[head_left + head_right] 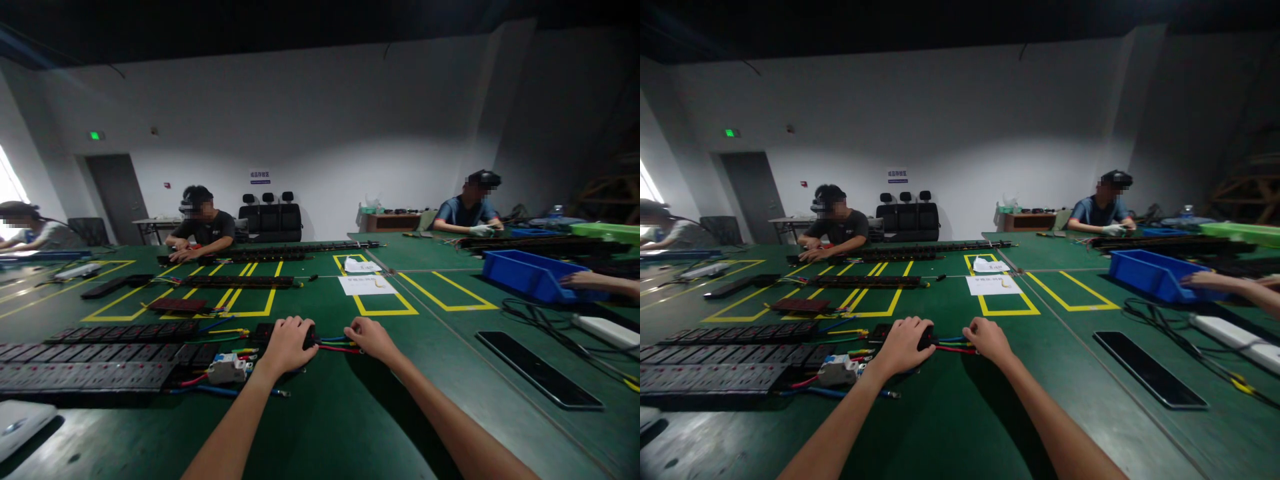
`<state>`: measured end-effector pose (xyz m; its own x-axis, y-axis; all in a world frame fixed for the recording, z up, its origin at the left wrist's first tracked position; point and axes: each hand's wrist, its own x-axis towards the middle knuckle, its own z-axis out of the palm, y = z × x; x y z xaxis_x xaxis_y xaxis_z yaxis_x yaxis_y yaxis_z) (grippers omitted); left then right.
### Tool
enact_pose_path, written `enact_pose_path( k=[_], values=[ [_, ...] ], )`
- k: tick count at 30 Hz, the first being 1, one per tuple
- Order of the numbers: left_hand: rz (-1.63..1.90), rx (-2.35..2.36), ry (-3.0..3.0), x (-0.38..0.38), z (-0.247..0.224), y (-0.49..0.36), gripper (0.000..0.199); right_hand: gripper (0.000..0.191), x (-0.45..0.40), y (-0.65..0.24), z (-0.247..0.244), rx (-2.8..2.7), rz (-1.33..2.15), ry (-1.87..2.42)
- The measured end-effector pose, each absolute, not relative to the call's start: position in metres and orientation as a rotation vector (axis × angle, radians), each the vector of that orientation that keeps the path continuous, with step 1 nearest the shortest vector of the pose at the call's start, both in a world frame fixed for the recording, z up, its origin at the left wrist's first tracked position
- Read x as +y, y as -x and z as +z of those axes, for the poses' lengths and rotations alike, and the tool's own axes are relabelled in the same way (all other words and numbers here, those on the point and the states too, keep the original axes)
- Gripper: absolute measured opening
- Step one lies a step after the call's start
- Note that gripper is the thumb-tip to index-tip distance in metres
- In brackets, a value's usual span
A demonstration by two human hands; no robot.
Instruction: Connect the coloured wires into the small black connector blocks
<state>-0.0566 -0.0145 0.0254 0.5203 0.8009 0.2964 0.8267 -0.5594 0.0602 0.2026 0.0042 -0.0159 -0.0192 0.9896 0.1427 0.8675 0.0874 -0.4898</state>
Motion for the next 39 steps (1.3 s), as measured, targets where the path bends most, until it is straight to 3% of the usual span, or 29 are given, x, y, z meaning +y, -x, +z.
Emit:
enact_pose_path(
  k=[22, 32, 39],
  values=[
    [-0.437, -1.420, 2.665, -0.011, 0.021, 0.058, 0.045, 0.028, 0.000, -0.204, -0.009, -1.943, 0.376, 1.829],
    [-0.424, -1.412, 2.678, -0.013, 0.026, 0.057, 0.044, 0.046, -0.006, -0.210, 0.003, -1.915, 0.198, 2.065],
    [-0.448, -1.404, 2.691, -0.010, 0.024, 0.058, 0.045, 0.027, -0.003, -0.235, 0.001, -1.944, -0.093, 2.083]
  ],
)
